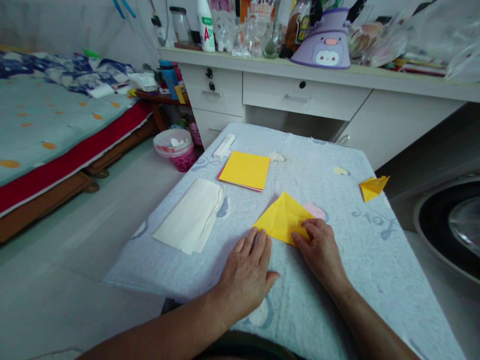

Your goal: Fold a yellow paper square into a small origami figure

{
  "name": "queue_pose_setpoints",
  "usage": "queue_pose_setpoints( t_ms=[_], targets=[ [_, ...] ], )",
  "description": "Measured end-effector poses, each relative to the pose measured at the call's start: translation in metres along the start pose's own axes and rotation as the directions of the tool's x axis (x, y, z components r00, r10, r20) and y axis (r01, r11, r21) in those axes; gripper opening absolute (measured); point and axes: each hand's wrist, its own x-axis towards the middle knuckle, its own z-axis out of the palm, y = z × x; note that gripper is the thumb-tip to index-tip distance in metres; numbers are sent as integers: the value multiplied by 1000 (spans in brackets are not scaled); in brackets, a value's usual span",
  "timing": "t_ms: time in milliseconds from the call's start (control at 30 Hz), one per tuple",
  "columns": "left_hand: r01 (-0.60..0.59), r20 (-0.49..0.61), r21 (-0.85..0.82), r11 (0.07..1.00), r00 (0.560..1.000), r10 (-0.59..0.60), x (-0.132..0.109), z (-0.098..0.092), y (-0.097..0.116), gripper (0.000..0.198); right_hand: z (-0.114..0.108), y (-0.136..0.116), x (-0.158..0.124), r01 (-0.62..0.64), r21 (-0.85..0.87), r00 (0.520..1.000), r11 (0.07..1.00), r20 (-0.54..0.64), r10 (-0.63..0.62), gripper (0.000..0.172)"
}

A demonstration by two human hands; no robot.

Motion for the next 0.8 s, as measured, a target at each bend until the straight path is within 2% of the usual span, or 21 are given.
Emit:
queue_pose_setpoints(
  t_ms=[467,800],
  targets=[
    [19,-10,154,988,1000,-18,1,-5,11,60,1,1,0,4,-32,1000,999,4,-4,18],
    [26,-5,175,984,1000,-26,2,-3,17,59,2,2,0,15,-29,1000,999,-7,-15,18]
  ],
)
